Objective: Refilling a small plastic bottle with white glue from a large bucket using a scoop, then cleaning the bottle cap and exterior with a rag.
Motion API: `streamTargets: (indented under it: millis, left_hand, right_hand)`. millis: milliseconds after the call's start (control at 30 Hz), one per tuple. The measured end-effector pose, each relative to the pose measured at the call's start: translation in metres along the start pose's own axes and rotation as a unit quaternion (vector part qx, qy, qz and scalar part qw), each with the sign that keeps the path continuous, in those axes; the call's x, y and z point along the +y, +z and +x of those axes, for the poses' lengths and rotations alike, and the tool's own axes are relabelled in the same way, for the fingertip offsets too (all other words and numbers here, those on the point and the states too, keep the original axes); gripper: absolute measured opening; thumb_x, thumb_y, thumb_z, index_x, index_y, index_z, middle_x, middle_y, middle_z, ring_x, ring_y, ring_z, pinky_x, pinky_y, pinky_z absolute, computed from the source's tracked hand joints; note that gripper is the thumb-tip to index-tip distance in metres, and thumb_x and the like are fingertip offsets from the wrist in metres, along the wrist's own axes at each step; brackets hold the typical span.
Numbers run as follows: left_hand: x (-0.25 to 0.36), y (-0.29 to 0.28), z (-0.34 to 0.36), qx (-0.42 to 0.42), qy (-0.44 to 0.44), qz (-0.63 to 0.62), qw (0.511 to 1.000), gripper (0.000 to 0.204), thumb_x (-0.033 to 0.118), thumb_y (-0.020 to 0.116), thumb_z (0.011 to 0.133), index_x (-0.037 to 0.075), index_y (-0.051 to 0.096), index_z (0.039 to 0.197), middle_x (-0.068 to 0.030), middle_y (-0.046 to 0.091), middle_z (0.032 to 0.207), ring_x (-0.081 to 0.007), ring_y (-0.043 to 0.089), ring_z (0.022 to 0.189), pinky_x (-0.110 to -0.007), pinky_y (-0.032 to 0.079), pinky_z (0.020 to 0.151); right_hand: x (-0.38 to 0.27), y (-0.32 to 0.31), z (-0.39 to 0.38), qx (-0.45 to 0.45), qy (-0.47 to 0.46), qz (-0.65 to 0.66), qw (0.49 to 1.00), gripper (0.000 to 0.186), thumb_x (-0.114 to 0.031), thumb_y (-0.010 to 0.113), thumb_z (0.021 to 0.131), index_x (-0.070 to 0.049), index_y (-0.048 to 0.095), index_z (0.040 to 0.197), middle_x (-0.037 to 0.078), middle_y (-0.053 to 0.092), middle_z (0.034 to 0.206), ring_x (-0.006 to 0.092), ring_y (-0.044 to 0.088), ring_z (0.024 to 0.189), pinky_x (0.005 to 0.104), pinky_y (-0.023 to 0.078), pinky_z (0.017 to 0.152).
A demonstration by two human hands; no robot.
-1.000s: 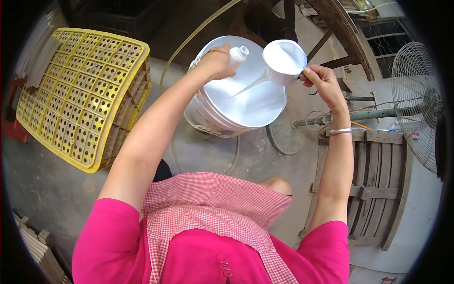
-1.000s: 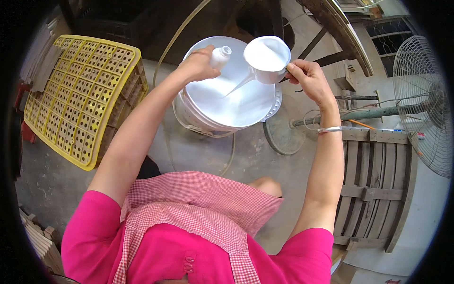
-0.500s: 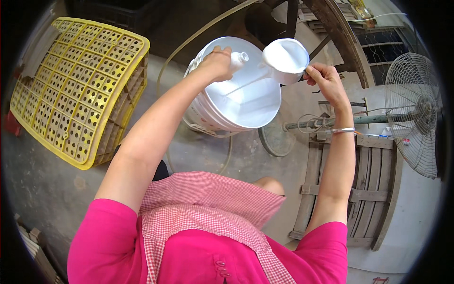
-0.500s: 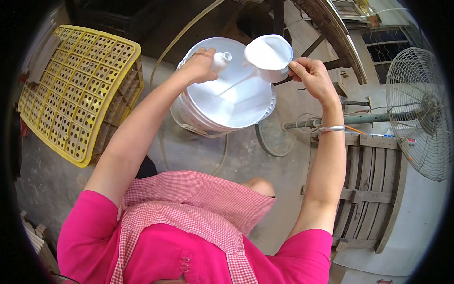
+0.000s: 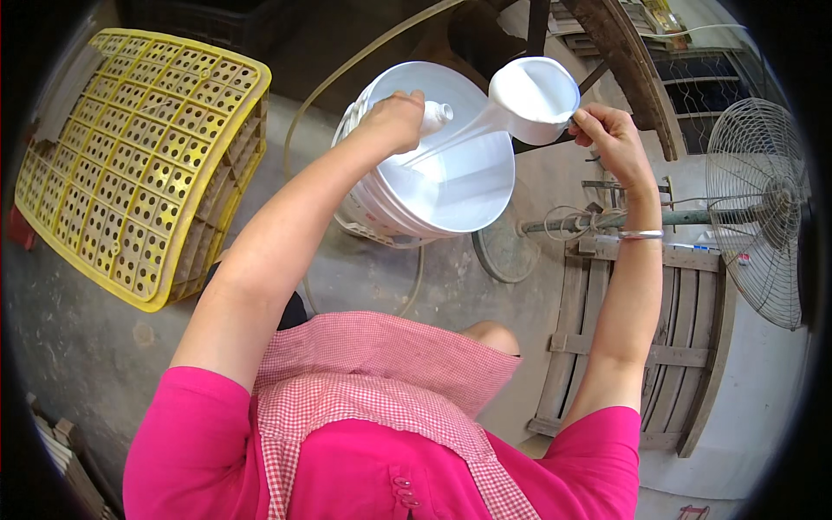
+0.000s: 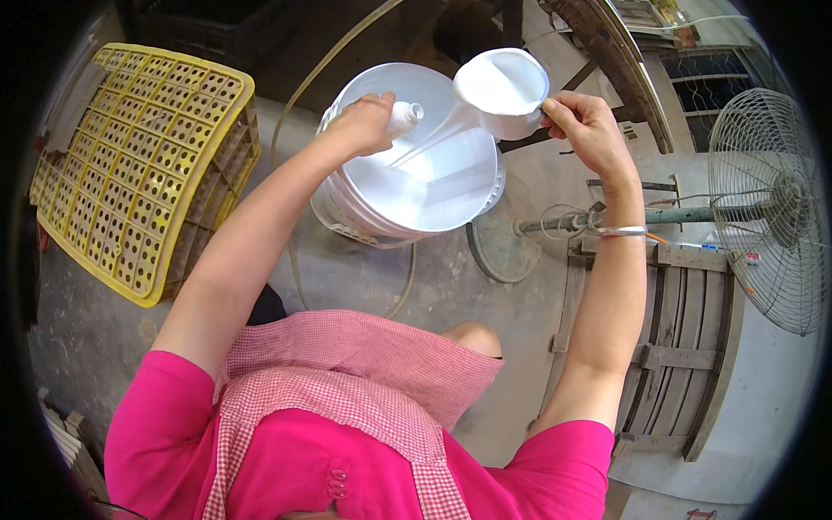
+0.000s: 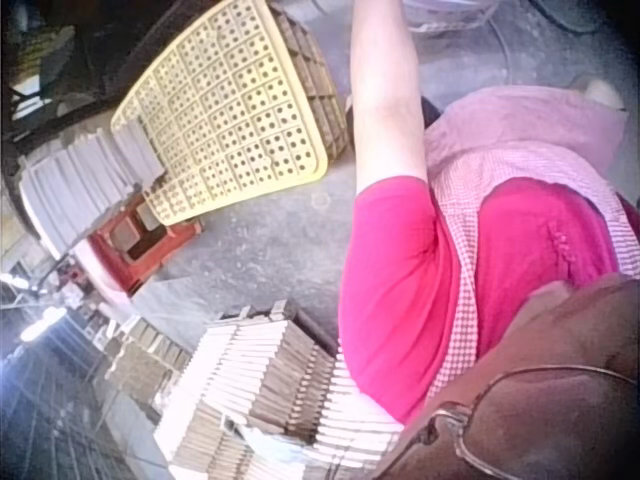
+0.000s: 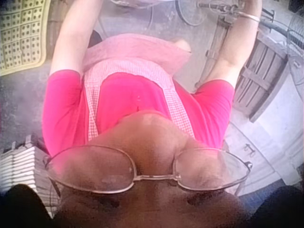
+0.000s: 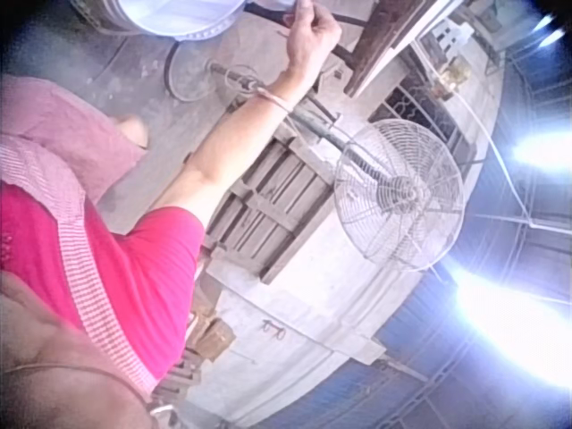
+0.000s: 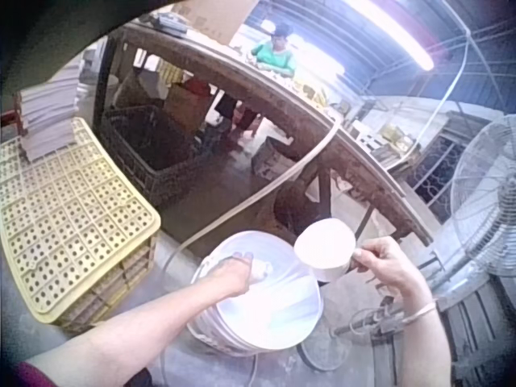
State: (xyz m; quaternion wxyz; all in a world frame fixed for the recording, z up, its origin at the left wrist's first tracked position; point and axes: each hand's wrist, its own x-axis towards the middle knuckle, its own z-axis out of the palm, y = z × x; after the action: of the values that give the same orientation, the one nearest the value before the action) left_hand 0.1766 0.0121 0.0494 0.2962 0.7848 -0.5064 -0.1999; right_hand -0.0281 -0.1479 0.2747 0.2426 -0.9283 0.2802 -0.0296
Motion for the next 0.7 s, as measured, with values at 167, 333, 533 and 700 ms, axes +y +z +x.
streamTargets:
  millis: [167, 333, 533, 700]
  left_hand:
    - [0.002, -0.001, -0.003, 0.003, 0.003, 0.01, 1.0, 0.042, -0.001, 0.069, 0.08, -0.002, 0.056, 0.12, -0.0265, 0.063, 0.121, -0.0413, 0.065, 0.113, -0.045, 0.055, 0.094]
    - [0.003, -0.001, -0.004, 0.011, -0.003, 0.011, 1.0, 0.04, -0.002, 0.069, 0.08, -0.002, 0.057, 0.118, -0.0269, 0.062, 0.121, -0.0415, 0.065, 0.112, -0.045, 0.055, 0.094]
    - [0.002, 0.0, -0.005, 0.024, 0.006, 0.008, 1.0, 0.038, -0.002, 0.067, 0.081, -0.003, 0.057, 0.117, -0.0279, 0.062, 0.119, -0.0417, 0.066, 0.111, -0.045, 0.055, 0.094]
    - [0.001, 0.004, -0.005, 0.036, 0.013, 0.017, 0.999, 0.034, -0.003, 0.064, 0.082, -0.004, 0.057, 0.116, -0.0285, 0.062, 0.118, -0.0419, 0.066, 0.11, -0.045, 0.055, 0.093]
  right_hand:
    - [-0.008, -0.001, -0.002, 0.005, -0.001, -0.006, 1.0, 0.028, -0.026, 0.062, 0.102, 0.0, 0.07, 0.094, 0.001, 0.068, 0.081, 0.0078, 0.058, 0.073, 0.0238, 0.048, 0.07]
    - [-0.012, -0.005, -0.001, 0.004, -0.001, -0.006, 1.0, 0.029, -0.026, 0.062, 0.102, 0.001, 0.07, 0.094, 0.002, 0.068, 0.082, 0.008, 0.058, 0.073, 0.0241, 0.049, 0.07]
    - [-0.012, -0.008, -0.002, 0.014, -0.012, -0.016, 1.0, 0.029, -0.026, 0.062, 0.102, 0.0, 0.071, 0.094, 0.001, 0.068, 0.082, 0.0076, 0.058, 0.073, 0.0239, 0.049, 0.07]
    - [-0.009, -0.01, -0.003, 0.009, -0.021, -0.008, 1.0, 0.029, -0.027, 0.062, 0.102, 0.0, 0.07, 0.092, 0.001, 0.068, 0.082, 0.0074, 0.058, 0.073, 0.0238, 0.049, 0.07]
